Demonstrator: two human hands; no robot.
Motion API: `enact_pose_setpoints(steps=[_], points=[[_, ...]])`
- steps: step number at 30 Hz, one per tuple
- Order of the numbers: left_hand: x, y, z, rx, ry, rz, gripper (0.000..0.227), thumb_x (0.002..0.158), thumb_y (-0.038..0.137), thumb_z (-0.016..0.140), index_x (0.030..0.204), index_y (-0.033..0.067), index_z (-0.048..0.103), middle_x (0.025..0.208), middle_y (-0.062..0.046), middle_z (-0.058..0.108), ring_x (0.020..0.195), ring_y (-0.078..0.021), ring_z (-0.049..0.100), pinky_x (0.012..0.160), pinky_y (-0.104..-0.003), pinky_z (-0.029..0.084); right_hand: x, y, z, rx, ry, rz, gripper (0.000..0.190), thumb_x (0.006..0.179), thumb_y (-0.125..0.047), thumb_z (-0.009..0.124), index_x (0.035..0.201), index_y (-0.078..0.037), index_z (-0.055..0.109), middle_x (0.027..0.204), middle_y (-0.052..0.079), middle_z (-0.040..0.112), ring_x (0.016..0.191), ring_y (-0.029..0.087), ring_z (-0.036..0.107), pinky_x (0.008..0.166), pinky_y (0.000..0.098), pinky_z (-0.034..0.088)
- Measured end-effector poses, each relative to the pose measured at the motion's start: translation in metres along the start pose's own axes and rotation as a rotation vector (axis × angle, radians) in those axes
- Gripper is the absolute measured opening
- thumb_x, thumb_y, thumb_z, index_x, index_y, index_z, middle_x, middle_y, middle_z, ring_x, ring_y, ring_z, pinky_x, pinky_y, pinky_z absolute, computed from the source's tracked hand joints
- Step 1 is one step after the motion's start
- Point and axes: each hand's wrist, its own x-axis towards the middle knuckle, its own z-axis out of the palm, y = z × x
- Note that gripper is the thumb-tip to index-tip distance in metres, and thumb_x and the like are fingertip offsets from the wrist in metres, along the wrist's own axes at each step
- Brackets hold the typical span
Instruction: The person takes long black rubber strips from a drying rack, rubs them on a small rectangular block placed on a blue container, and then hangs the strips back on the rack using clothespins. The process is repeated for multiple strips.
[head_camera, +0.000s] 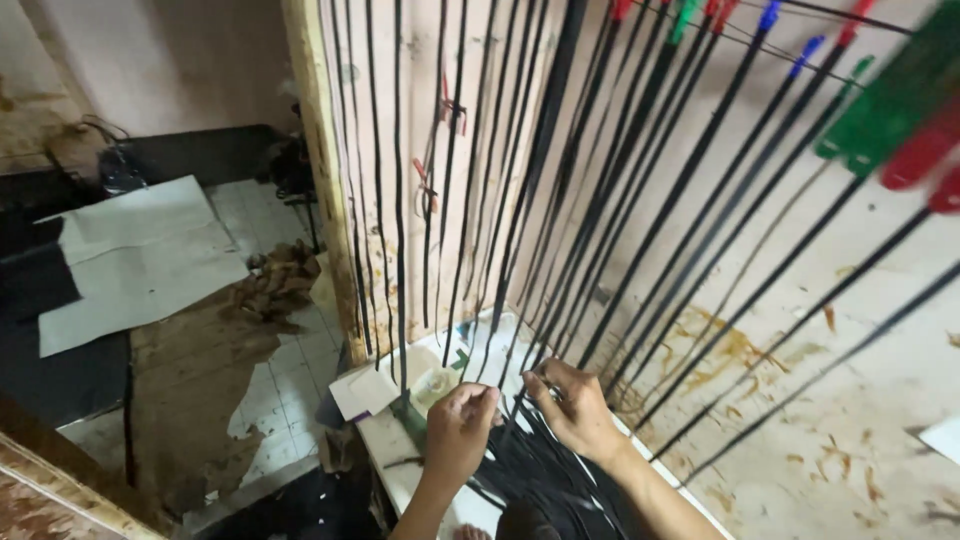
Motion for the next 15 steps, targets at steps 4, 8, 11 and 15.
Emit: enact_pose_setpoints(steps=[4, 8, 11, 15], points=[[-0.035, 0.005, 0.011, -0.167, -0.109, -0.139, 0.037, 0.093, 0.042, 0.064, 0.092, 0.0067, 0.076, 0.073, -0.008, 0.076, 0.067, -0.0189, 0.079, 0.071, -0.029, 0.067, -0.039, -0.013, -0.010, 0.027, -0.025, 0.127, 0.034, 0.107, -0.027, 0.048, 0.082, -0.006, 0.053, 0.070, 0.004, 0.050, 0.054, 0.016, 0.046, 0.053, 0.0342, 0.037], [-0.064, -0.010, 0.022, -0.195, -0.130, -0.007, 0.025, 0.093, 0.031, 0.069, 0.089, 0.0068, 0.073, 0.069, -0.006, 0.076, 0.058, -0.0159, 0.078, 0.058, -0.026, 0.058, -0.079, -0.021, -0.016, 0.010, 0.003, 0.140, 0.026, 0.106, -0.021, 0.050, 0.088, -0.003, 0.057, 0.079, 0.007, 0.061, 0.063, 0.020, 0.059, 0.059, 0.0331, 0.046], [-0.083, -0.021, 0.026, -0.214, -0.146, 0.055, 0.020, 0.093, 0.025, 0.071, 0.088, 0.0063, 0.073, 0.068, -0.006, 0.075, 0.053, -0.0135, 0.075, 0.056, -0.026, 0.058, -0.117, -0.019, -0.014, -0.019, 0.033, 0.186, 0.015, 0.103, -0.013, 0.057, 0.093, -0.002, 0.057, 0.084, 0.008, 0.062, 0.068, 0.021, 0.062, 0.061, 0.0332, 0.048], [-0.102, -0.044, 0.033, -0.162, -0.170, 0.070, 0.018, 0.091, 0.025, 0.072, 0.092, 0.0078, 0.075, 0.068, -0.005, 0.077, 0.053, -0.0121, 0.076, 0.056, -0.025, 0.061, -0.175, -0.008, -0.003, -0.046, 0.088, 0.386, 0.033, 0.101, -0.013, 0.065, 0.078, -0.009, 0.042, 0.071, 0.003, 0.047, 0.059, 0.016, 0.042, 0.055, 0.0333, 0.036]])
